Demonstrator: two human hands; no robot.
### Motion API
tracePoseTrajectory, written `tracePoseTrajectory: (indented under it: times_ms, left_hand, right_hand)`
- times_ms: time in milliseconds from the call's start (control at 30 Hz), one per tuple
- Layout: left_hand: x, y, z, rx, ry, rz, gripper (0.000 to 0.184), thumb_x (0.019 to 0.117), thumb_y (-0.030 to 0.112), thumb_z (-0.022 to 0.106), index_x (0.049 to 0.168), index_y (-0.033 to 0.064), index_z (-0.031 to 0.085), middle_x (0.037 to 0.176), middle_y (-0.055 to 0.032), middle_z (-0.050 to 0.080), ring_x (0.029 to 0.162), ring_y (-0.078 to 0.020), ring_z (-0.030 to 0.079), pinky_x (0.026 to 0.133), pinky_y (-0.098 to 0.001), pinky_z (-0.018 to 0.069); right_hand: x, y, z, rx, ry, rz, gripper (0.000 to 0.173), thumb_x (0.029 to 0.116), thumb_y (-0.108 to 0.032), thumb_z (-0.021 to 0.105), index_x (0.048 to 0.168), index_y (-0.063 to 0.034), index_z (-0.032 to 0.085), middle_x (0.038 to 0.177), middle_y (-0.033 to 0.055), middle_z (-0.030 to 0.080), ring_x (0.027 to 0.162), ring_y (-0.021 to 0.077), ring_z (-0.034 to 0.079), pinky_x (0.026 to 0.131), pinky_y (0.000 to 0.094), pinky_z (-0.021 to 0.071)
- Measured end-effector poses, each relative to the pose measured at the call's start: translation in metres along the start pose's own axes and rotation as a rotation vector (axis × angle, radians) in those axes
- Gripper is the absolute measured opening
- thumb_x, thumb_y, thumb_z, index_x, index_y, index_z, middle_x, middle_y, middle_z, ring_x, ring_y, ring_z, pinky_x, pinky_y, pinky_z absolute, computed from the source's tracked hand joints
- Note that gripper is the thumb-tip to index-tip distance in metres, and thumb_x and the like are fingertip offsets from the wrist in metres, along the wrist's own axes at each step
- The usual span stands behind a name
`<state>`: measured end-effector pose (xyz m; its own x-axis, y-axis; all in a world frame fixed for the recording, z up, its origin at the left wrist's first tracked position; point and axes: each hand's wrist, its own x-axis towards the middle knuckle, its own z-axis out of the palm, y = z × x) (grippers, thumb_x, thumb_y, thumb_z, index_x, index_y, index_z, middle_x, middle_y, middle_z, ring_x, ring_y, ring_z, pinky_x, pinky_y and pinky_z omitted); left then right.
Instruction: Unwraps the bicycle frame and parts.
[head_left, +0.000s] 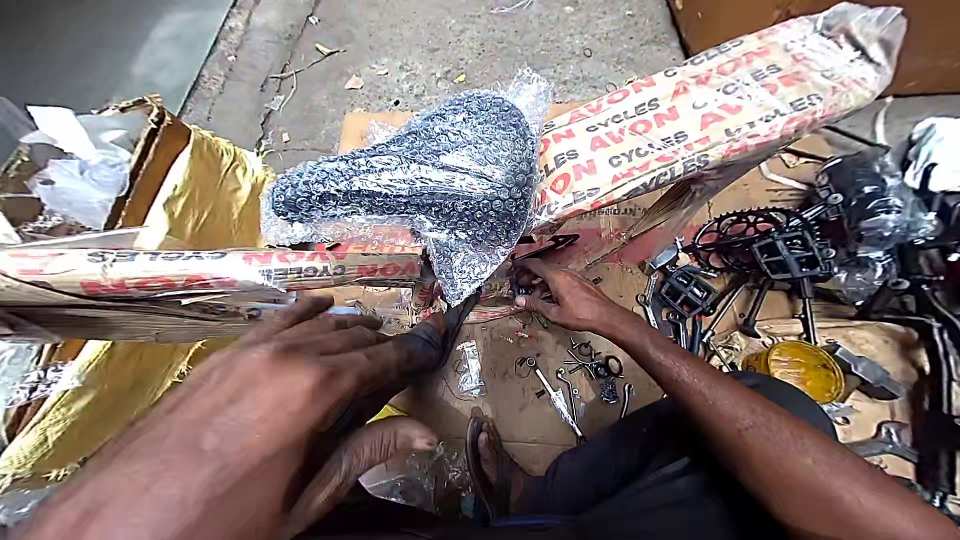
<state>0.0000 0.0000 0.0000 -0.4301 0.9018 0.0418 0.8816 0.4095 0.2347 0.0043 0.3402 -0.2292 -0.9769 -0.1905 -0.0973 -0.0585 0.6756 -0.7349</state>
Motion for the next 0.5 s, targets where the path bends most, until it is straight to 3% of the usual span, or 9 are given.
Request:
tracePoseTrajectory:
  times_ms: [33, 100, 167, 233, 267, 333, 400, 433, 500]
  left_hand:
    - [0.003, 0.0, -0.013, -0.128, 0.062, -0.048, 0.055, 0.0948, 0.062, 0.061, 0.129, 0.0199, 0.07, 0.114, 0.0089, 0.074, 0.107, -0.0065, 0.07, 0.099, -0.0351, 0.0586]
    - [0.015, -0.004, -0.035, -0.268, 0.227, -0.08, 0.049, 0.0908, 0.047, 0.074, 0.127, 0.0136, 0.069, 0.106, 0.006, 0.074, 0.09, -0.0074, 0.071, 0.079, -0.0297, 0.0623]
    - [0.029, -0.021, -0.057, -0.173, 0.349, -0.068, 0.045, 0.0905, 0.045, 0.074, 0.122, 0.0143, 0.069, 0.105, 0.0053, 0.073, 0.089, -0.0072, 0.069, 0.078, -0.029, 0.0603]
    - [0.054, -0.043, -0.077, -0.043, 0.475, -0.026, 0.039, 0.0921, 0.048, 0.071, 0.116, 0.0176, 0.071, 0.105, 0.006, 0.073, 0.092, -0.0056, 0.069, 0.081, -0.0318, 0.0594]
    - [0.068, -0.05, -0.083, -0.002, 0.493, -0.042, 0.038, 0.0942, 0.051, 0.067, 0.116, 0.0201, 0.071, 0.107, 0.0068, 0.073, 0.096, -0.0053, 0.069, 0.083, -0.0336, 0.0597]
    - [0.096, -0.061, -0.081, 0.014, 0.457, -0.147, 0.045, 0.0979, 0.056, 0.058, 0.124, 0.021, 0.069, 0.116, 0.0032, 0.073, 0.107, -0.0115, 0.069, 0.092, -0.0424, 0.0574]
    - [0.12, -0.082, -0.057, -0.042, 0.313, -0.238, 0.058, 0.1013, 0.06, 0.049, 0.141, 0.0184, 0.06, 0.129, -0.0069, 0.069, 0.121, -0.025, 0.065, 0.104, -0.056, 0.0499]
    - [0.129, -0.093, -0.04, -0.06, 0.22, -0.281, 0.064, 0.1015, 0.063, 0.047, 0.148, 0.0192, 0.054, 0.132, -0.0111, 0.067, 0.123, -0.0299, 0.064, 0.106, -0.0597, 0.0479]
    - [0.136, -0.108, -0.008, -0.003, 0.032, -0.357, 0.078, 0.097, 0.076, 0.041, 0.158, 0.0264, 0.04, 0.129, -0.016, 0.067, 0.114, -0.0361, 0.066, 0.096, -0.0633, 0.0514]
  right_hand:
    - [0.008, -0.002, 0.0, 0.002, -0.004, -0.043, 0.056, 0.1013, -0.035, 0.064, 0.15, -0.0115, 0.048, 0.119, 0.0075, 0.071, 0.092, 0.0196, 0.072, 0.087, 0.0446, 0.0603]
    - [0.03, 0.0, -0.008, -0.058, 0.037, -0.032, 0.044, 0.103, -0.032, 0.06, 0.14, -0.0079, 0.057, 0.119, 0.0126, 0.071, 0.103, 0.0267, 0.07, 0.096, 0.0512, 0.0554]
    - [0.046, 0.003, -0.022, -0.155, 0.058, 0.095, 0.035, 0.106, -0.03, 0.055, 0.126, -0.005, 0.068, 0.12, 0.0193, 0.071, 0.116, 0.0362, 0.066, 0.104, 0.0585, 0.0482]
    - [0.053, 0.008, -0.033, -0.274, 0.054, 0.204, 0.04, 0.1076, -0.033, 0.05, 0.112, -0.0001, 0.072, 0.112, 0.0246, 0.071, 0.114, 0.0421, 0.065, 0.1, 0.0622, 0.0477]
    - [0.051, 0.012, -0.035, -0.332, 0.039, 0.24, 0.041, 0.1075, -0.034, 0.05, 0.112, 0.0007, 0.071, 0.112, 0.0251, 0.071, 0.114, 0.0425, 0.066, 0.099, 0.0626, 0.0489]
    - [0.039, 0.015, -0.034, -0.373, -0.011, 0.303, 0.038, 0.1054, -0.031, 0.054, 0.129, -0.0027, 0.065, 0.117, 0.0252, 0.069, 0.112, 0.0435, 0.066, 0.096, 0.0646, 0.0506]
    - [0.023, 0.014, -0.033, -0.31, -0.111, 0.382, 0.049, 0.1037, -0.03, 0.056, 0.149, -0.0098, 0.051, 0.121, 0.0226, 0.068, 0.111, 0.041, 0.067, 0.097, 0.0632, 0.0517]
    - [0.017, 0.009, -0.034, -0.229, -0.142, 0.391, 0.053, 0.1057, -0.03, 0.054, 0.154, -0.0115, 0.044, 0.117, 0.0214, 0.069, 0.106, 0.0391, 0.069, 0.095, 0.0611, 0.0525]
    - [0.015, -0.008, -0.033, -0.041, -0.159, 0.303, 0.051, 0.1081, -0.032, 0.05, 0.155, -0.0137, 0.041, 0.11, 0.0149, 0.072, 0.097, 0.0291, 0.071, 0.093, 0.0525, 0.056]
